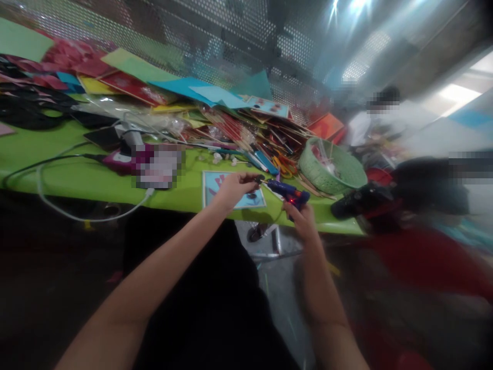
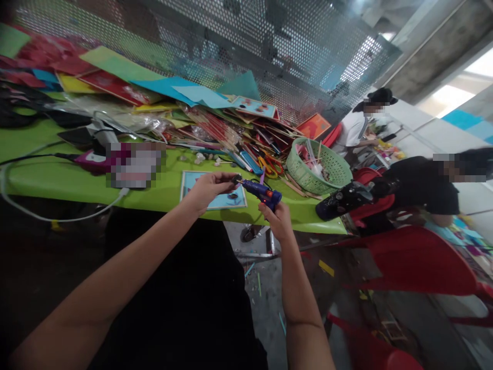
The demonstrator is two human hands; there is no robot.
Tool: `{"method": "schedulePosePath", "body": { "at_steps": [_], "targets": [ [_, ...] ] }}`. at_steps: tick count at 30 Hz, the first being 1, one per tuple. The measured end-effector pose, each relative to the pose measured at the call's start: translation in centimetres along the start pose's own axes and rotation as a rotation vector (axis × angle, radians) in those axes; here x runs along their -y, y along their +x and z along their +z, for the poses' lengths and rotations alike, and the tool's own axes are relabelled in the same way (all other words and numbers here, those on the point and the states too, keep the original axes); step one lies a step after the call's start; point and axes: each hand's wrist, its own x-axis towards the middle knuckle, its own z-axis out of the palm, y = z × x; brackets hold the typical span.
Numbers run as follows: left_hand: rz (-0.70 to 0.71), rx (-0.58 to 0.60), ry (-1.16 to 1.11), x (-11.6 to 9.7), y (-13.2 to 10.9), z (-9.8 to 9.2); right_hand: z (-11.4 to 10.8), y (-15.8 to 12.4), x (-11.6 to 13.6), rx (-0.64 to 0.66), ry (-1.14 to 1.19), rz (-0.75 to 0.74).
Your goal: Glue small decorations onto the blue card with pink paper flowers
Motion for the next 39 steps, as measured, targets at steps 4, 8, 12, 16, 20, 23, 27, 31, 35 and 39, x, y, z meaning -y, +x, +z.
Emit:
{"method": "schedulePosePath", "body": {
  "at_steps": [4,8,12,16,20,23,27,31,35,39],
  "targets": [
    [-0.007,-0.016,0.013,-0.04,0.24,-0.33,0.28,0.09,0.35,0.007,0.079,0.016],
    [-0.022,0.008,0.02,-0.2,0.27,-0.33,0.37,0.13,0.51,0.013,0.071,0.004],
    [-0.032,0.016,0.017,-0.24,0.15,-0.09,0.34,0.14,0.17,0.019,0.016,0.001],
    [-0.025,0.024,0.013,-0.03,0.18,-0.05,0.27,0.26,-0.14,0.019,0.009,0.005],
    [-0.012,0.019,0.016,0.15,0.18,-0.09,0.06,0.32,-0.25,-0.006,-0.008,0.004],
    [-0.014,0.025,0.01,0.21,0.15,-0.07,-0.09,0.23,-0.3,-0.019,-0.037,0.001],
    [-0.006,0.026,0.001,0.26,0.16,-0.01,-0.08,0.02,-0.12,0.005,-0.037,0.013],
    [0.003,0.02,-0.006,0.32,0.16,0.06,-0.03,0.04,0.16,-0.001,-0.048,0.011],
    [0.014,0.028,-0.013,0.31,0.02,0.03,-0.04,0.25,0.21,-0.046,-0.052,0.009],
    [0.008,0.021,-0.015,0.27,-0.09,-0.04,0.06,0.22,0.32,-0.043,-0.032,0.012]
  ]
}}
